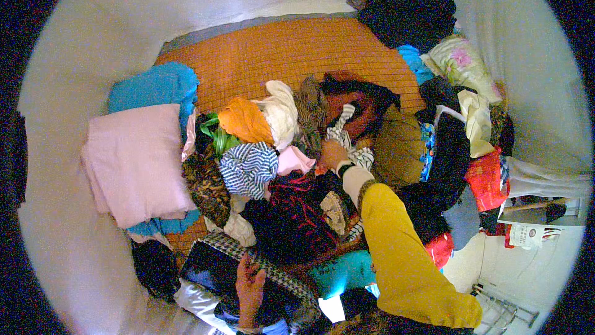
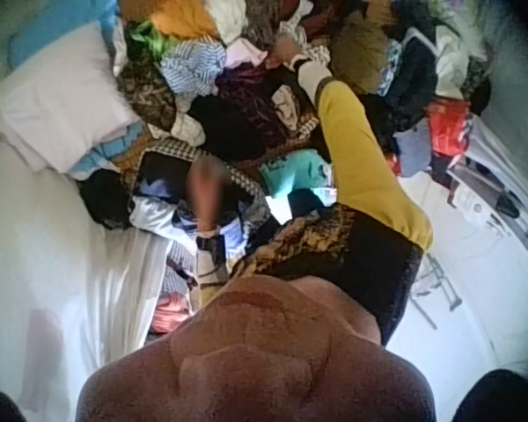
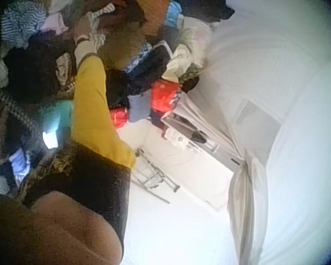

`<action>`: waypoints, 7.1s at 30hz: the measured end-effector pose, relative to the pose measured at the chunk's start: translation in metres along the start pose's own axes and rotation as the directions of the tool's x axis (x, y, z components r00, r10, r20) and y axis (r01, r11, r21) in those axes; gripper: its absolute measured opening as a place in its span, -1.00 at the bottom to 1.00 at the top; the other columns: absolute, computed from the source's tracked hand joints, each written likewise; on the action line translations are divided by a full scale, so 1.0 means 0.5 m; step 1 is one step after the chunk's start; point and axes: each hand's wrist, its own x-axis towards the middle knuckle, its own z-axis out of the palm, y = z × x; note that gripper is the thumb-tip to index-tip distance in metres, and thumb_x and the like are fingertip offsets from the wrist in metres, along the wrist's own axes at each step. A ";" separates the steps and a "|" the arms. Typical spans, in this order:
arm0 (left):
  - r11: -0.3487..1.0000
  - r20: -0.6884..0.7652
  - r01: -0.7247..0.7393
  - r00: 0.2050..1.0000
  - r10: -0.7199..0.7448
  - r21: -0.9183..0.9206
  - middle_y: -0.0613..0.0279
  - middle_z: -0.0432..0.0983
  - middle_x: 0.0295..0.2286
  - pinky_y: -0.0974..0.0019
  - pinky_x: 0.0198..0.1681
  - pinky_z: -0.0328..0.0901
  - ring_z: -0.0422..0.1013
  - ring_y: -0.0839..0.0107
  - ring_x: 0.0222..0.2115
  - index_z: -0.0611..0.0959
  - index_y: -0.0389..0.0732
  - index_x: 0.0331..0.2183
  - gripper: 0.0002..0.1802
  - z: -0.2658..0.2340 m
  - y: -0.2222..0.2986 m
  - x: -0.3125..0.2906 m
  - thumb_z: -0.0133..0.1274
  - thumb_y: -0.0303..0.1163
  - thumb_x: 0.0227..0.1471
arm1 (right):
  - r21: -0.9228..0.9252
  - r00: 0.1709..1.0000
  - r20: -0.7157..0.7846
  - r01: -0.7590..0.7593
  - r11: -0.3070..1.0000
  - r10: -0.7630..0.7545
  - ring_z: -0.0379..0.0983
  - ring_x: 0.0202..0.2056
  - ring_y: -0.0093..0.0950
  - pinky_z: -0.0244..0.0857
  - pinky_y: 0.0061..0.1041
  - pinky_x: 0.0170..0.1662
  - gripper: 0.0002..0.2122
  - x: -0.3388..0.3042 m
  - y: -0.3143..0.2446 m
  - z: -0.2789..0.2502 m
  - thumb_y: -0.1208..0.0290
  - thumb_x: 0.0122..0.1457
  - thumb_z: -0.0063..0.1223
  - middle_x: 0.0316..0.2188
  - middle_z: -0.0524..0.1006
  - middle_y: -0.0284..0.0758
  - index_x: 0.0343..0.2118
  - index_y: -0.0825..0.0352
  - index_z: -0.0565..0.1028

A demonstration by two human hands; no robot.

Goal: The recorder is sitting and folding various items of laundry, including a red and black striped shirt and a white knit sweater.

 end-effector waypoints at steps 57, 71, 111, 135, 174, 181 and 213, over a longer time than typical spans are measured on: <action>0.998 0.043 -0.041 0.998 0.039 0.039 -0.01 0.46 -0.13 0.30 -0.17 0.43 0.49 0.25 -0.15 0.47 -0.30 0.05 -0.52 -0.025 -0.002 -0.033 0.15 -0.45 0.07 | -0.124 0.696 0.513 0.640 0.758 -0.503 0.54 -0.21 -0.10 0.41 -0.12 -0.19 -0.51 0.028 -0.568 0.081 0.17 -0.15 0.16 -0.28 0.59 -0.09 -0.08 0.21 0.48; 0.985 0.020 -0.082 0.997 0.080 0.154 0.01 0.57 -0.17 0.20 -0.06 0.38 0.53 0.16 -0.17 0.57 -0.25 -0.03 -0.60 -0.013 -0.004 -0.031 0.12 -0.31 0.10 | 0.489 -0.282 0.871 0.580 0.651 -0.402 0.54 -0.37 -0.25 0.39 -0.20 -0.31 -0.68 -0.208 -0.085 0.058 0.22 0.09 0.17 -0.34 0.60 -0.07 -0.31 0.45 0.58; 0.999 0.074 -0.006 0.997 0.009 -0.039 0.08 0.56 -0.17 0.35 -0.19 0.42 0.52 0.35 -0.22 0.53 -0.25 0.02 -0.62 -0.008 -0.029 -0.020 0.09 -0.41 0.15 | -0.216 0.910 0.229 0.393 0.894 -0.345 0.56 -0.23 -0.06 0.44 -0.09 -0.24 -0.50 0.120 -0.419 0.107 0.11 0.04 0.22 -0.28 0.59 -0.03 -0.06 0.35 0.38; 0.844 0.163 -0.518 0.853 0.497 0.140 -0.09 0.15 0.20 0.06 0.32 -0.14 -0.01 -0.03 0.27 0.25 -0.21 0.25 -0.11 0.044 0.169 -0.116 0.25 -0.32 -0.10 | 0.584 0.598 0.512 0.284 0.760 -0.617 0.48 -0.47 -0.40 0.35 -0.32 -0.36 -0.69 -0.621 -0.151 -0.229 0.16 0.09 0.16 -0.52 0.57 -0.21 -0.38 0.38 0.53; 0.804 0.477 -0.476 0.833 0.282 0.356 -0.24 0.21 0.14 0.05 0.27 0.04 0.11 -0.16 0.20 0.15 -0.25 0.27 -0.10 0.167 0.014 -0.124 0.20 -0.20 0.03 | 0.121 0.976 -0.213 -0.014 0.993 0.039 0.26 0.12 0.15 0.23 -0.16 0.14 -0.20 -0.143 -0.032 0.013 0.18 -0.01 0.24 0.01 0.33 0.32 0.25 0.40 0.11; 0.837 0.333 -0.379 0.908 0.254 0.395 -0.18 0.28 0.10 0.09 0.21 0.13 0.21 -0.10 0.14 0.29 -0.31 0.18 -0.25 0.149 -0.013 -0.212 0.19 -0.25 0.04 | 0.142 0.991 -0.074 0.123 0.982 -0.114 0.52 -0.17 -0.04 0.39 -0.18 -0.07 -0.64 -0.180 0.006 -0.009 0.27 0.03 0.08 -0.24 0.55 0.12 -0.14 0.37 0.50; 0.758 0.364 -0.333 0.922 0.136 0.561 -0.35 0.42 -0.08 -0.05 0.09 0.20 0.29 -0.26 -0.03 0.47 -0.35 0.01 -0.31 0.337 -0.214 -0.326 0.24 -0.10 -0.06 | 0.273 0.702 0.135 0.652 0.707 -0.700 0.52 -0.34 -0.05 0.36 -0.08 -0.29 -0.67 -0.927 0.070 -0.023 0.45 0.00 -0.02 -0.41 0.54 -0.09 -0.11 0.20 0.52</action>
